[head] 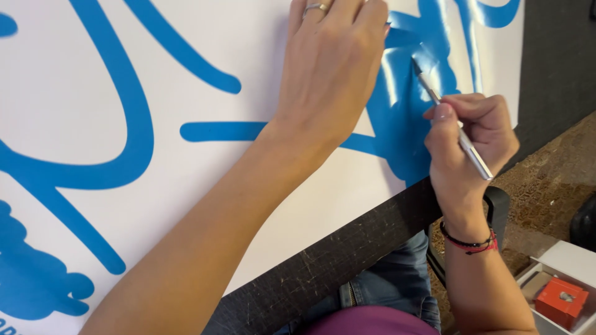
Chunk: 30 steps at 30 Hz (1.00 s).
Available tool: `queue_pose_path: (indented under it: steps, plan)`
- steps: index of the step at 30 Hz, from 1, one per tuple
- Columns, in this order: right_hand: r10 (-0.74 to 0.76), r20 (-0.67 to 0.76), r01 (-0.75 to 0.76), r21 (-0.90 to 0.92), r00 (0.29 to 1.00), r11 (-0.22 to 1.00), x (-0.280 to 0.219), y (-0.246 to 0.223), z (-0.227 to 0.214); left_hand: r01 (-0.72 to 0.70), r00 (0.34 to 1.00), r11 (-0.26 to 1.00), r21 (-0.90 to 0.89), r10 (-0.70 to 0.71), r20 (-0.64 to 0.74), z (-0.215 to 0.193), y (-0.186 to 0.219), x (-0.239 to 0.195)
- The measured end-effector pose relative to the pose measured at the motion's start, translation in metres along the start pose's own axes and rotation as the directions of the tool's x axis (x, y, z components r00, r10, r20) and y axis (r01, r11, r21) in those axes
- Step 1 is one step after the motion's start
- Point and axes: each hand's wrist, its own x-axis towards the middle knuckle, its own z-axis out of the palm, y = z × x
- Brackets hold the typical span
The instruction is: Using a craft knife to remove excess vinyl from a decal
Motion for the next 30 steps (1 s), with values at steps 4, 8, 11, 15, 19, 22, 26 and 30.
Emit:
queue_pose_path:
  steps: [4, 8, 11, 15, 19, 22, 26, 30]
  plan:
    - [-0.015, 0.016, 0.016, -0.020, 1.000, 1.000, -0.001, 0.001, -0.001, -0.033, 0.999, 0.992, -0.120, 0.038, 0.039, -0.008, 0.000, 0.001]
    - [-0.011, 0.026, 0.011, 0.001, 1.000, 1.000, 0.000, -0.003, 0.000, -0.133, 0.988, 0.972, -0.194, 0.144, 0.047, -0.017, 0.002, 0.005]
    - [0.017, 0.022, -0.017, 0.007, 1.000, 1.000, 0.000, -0.004, 0.000, -0.258, 0.964, 0.956, -0.136, 0.265, 0.032, -0.019, 0.004, 0.004]
    - [0.003, 0.041, -0.003, 0.004, 0.999, 1.000, 0.001, -0.005, -0.001, -0.317, 0.944, 0.937, -0.147, 0.327, 0.050, -0.022, 0.006, 0.004]
    - [0.033, 0.036, -0.034, 0.026, 0.999, 0.999, 0.000, 0.001, -0.002, -0.383, 0.922, 0.913, -0.138, 0.387, 0.001, -0.022, 0.008, 0.004]
    - [0.014, 0.030, -0.014, -0.002, 0.999, 1.000, 0.000, 0.004, -0.002, -0.413, 0.907, 0.899, -0.146, 0.420, 0.021, -0.021, 0.008, 0.003]
    - [0.074, 0.027, -0.074, 0.006, 0.997, 0.997, 0.001, -0.003, -0.004, -0.351, 0.920, 0.910, -0.221, 0.379, 0.101, -0.022, 0.007, 0.008]
    - [0.057, 0.025, -0.058, 0.060, 0.998, 0.996, 0.000, -0.001, -0.005, -0.095, 0.982, 0.947, -0.307, 0.140, 0.127, -0.019, 0.006, 0.005]
